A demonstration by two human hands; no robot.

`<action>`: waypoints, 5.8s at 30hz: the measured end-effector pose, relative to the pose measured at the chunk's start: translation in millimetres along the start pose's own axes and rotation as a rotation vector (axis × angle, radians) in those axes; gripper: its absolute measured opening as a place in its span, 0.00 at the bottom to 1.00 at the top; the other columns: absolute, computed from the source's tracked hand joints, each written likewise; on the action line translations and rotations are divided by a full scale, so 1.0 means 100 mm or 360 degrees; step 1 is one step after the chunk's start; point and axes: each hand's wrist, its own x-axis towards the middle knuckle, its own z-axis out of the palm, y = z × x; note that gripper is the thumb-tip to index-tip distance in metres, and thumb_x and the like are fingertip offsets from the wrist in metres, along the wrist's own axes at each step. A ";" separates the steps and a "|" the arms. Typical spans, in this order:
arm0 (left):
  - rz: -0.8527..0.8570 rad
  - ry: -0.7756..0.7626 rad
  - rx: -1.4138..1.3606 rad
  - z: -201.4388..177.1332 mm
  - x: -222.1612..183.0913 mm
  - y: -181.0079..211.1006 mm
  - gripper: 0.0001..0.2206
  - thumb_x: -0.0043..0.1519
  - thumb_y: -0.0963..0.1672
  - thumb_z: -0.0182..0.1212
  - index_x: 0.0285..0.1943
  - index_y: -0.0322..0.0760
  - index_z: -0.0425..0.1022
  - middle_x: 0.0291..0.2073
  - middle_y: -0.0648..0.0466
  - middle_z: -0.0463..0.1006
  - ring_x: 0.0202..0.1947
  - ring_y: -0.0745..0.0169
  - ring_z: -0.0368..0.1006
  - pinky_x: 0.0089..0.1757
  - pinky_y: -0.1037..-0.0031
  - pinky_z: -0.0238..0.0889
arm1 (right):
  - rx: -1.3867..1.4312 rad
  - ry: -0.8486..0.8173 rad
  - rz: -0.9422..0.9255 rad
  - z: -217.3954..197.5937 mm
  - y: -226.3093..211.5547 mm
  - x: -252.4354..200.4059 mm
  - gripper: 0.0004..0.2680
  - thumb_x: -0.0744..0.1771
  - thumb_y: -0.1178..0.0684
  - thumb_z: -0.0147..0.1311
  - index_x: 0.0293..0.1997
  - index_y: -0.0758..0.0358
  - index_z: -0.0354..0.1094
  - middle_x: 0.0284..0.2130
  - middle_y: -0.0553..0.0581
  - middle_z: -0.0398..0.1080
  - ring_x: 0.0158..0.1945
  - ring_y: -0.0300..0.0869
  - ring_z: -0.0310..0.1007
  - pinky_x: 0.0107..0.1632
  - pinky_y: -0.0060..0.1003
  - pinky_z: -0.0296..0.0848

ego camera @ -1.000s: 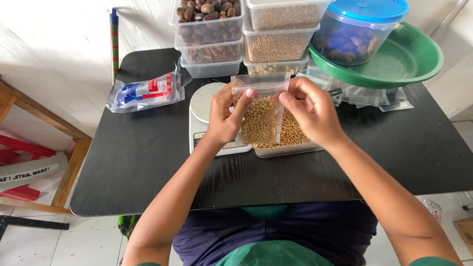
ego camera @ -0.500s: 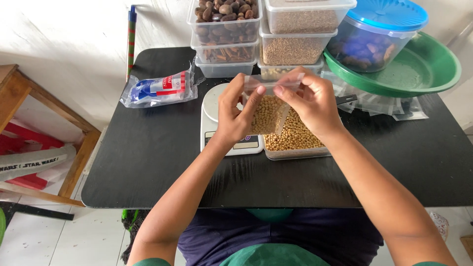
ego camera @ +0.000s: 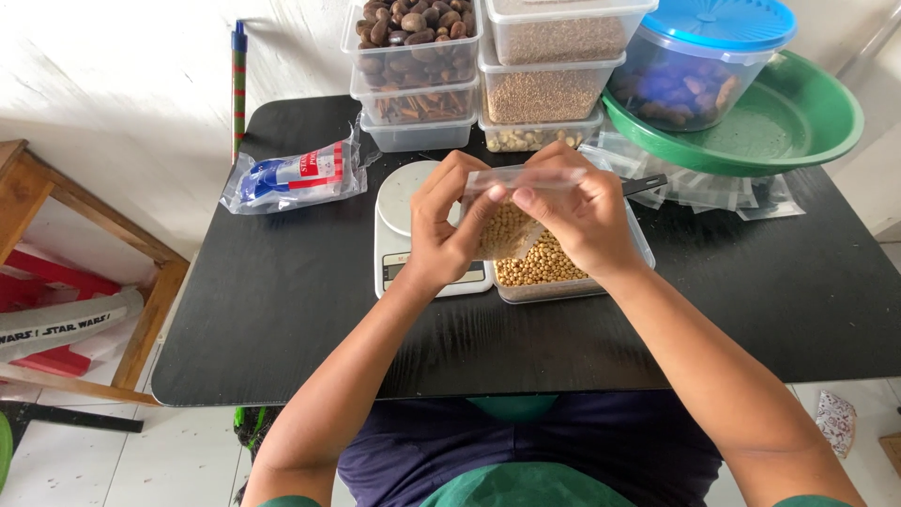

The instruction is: Bagging soybeans from a large container into small plastic bags using a measuring spoon and weighing them on a digital scale.

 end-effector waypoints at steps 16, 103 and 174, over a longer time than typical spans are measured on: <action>0.0003 0.0028 0.0079 -0.17 0.05 -0.07 0.07 0.64 0.42 0.67 0.32 0.35 0.79 0.27 0.52 0.75 0.25 0.60 0.67 0.32 0.70 0.61 | -0.0142 -0.0022 -0.0091 -0.05 -0.01 0.06 0.07 0.72 0.58 0.51 0.41 0.68 0.76 0.32 0.61 0.69 0.37 0.44 0.67 0.49 0.44 0.69; -0.0746 0.0010 0.1016 -1.70 -0.57 -1.02 0.15 0.72 0.42 0.59 0.29 0.37 0.80 0.16 0.52 0.76 0.17 0.56 0.72 0.27 0.72 0.61 | -0.1236 -0.0624 0.0011 0.08 0.56 0.04 0.05 0.68 0.53 0.57 0.34 0.58 0.77 0.35 0.50 0.79 0.35 0.42 0.80 0.42 0.36 0.68; 0.0544 -0.0376 0.1450 -1.05 0.40 -0.55 0.06 0.67 0.36 0.65 0.38 0.37 0.78 0.35 0.56 0.81 0.32 0.63 0.77 0.27 0.75 0.62 | -0.0885 -0.0868 -0.0170 -0.41 -0.16 0.83 0.05 0.73 0.62 0.54 0.51 0.75 0.75 0.46 0.65 0.77 0.49 0.50 0.77 0.55 0.42 0.72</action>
